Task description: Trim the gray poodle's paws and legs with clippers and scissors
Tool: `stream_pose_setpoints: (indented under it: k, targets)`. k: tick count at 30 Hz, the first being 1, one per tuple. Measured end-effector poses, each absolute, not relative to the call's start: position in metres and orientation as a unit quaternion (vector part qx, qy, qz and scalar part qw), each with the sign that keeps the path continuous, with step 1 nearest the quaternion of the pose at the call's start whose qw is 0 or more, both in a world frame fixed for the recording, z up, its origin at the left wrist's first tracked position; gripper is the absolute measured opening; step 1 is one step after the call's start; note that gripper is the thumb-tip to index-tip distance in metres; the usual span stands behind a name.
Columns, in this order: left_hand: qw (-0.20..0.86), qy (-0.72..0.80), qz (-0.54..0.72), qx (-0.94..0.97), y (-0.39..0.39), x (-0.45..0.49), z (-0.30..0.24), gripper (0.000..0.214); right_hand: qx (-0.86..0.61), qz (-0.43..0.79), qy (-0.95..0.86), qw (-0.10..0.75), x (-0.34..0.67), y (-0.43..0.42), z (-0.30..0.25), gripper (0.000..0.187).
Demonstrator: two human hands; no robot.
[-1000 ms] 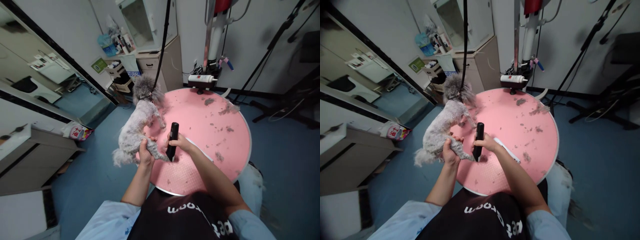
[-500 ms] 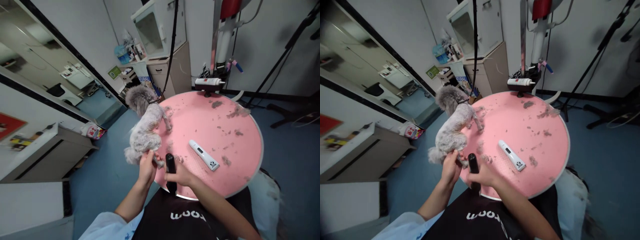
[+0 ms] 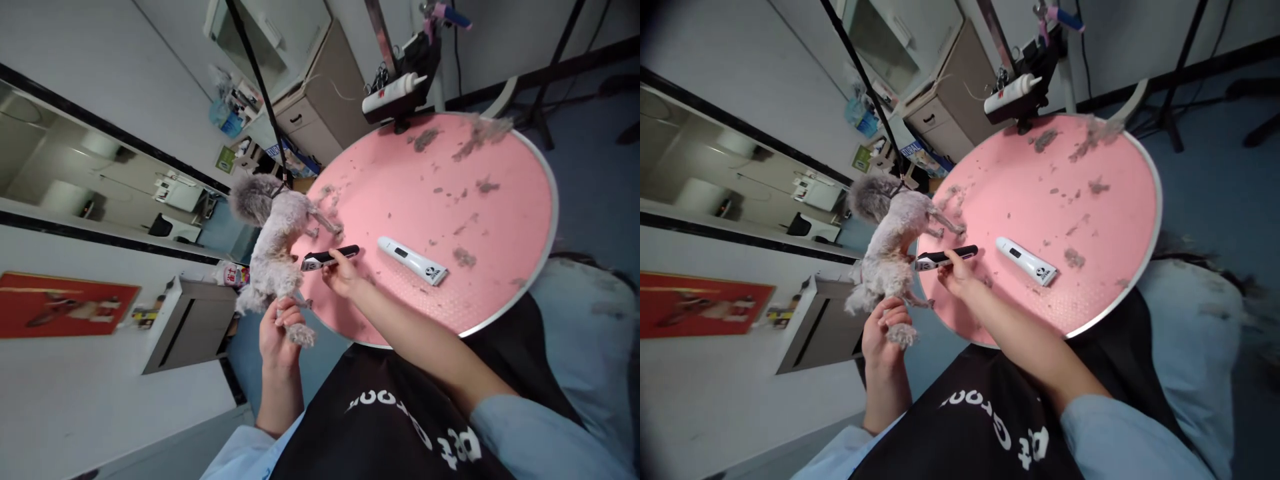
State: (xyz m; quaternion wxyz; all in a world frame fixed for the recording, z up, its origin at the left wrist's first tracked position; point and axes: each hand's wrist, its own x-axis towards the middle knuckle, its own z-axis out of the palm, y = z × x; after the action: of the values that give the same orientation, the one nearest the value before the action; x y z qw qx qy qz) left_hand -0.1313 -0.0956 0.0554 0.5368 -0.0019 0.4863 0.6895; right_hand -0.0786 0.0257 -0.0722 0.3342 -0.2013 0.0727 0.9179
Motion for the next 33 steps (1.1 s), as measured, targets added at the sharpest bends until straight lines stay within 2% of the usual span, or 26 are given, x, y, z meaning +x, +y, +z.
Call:
stream_pose_setpoints:
  k: [9, 15, 17, 20, 25, 33]
  targets:
    - [0.537, 0.425, 0.722, -0.103, -0.097, -0.123, 0.059, 0.032, -0.103, 0.939, 0.074, 0.32, -0.064, -0.004, -0.06, 0.014]
    - [0.549, 0.386, 0.73, -0.126, -0.099, -0.122, 0.058, 0.036, -0.111, 0.889, 0.076, 0.437, -0.044, 0.006, -0.055, 0.015]
    - [0.553, 0.38, 0.73, -0.128, -0.099, -0.122, 0.057, 0.036, -0.103, 0.882, 0.042, 0.457, -0.039, 0.003, -0.052, 0.02]
    - [0.56, 0.382, 0.722, -0.133, -0.097, -0.124, 0.057, 0.035, -0.086, 0.888, -0.01, 0.452, -0.034, -0.008, -0.051, 0.033]
    - [0.568, 0.38, 0.718, -0.13, -0.096, -0.125, 0.055, 0.033, -0.061, 0.914, -0.025, 0.399, -0.034, -0.018, -0.056, 0.037]
    - [0.594, 0.357, 0.711, -0.12, -0.096, -0.126, 0.052, 0.03, -0.076, 0.91, 0.066, 0.403, -0.036, -0.009, -0.062, 0.014]
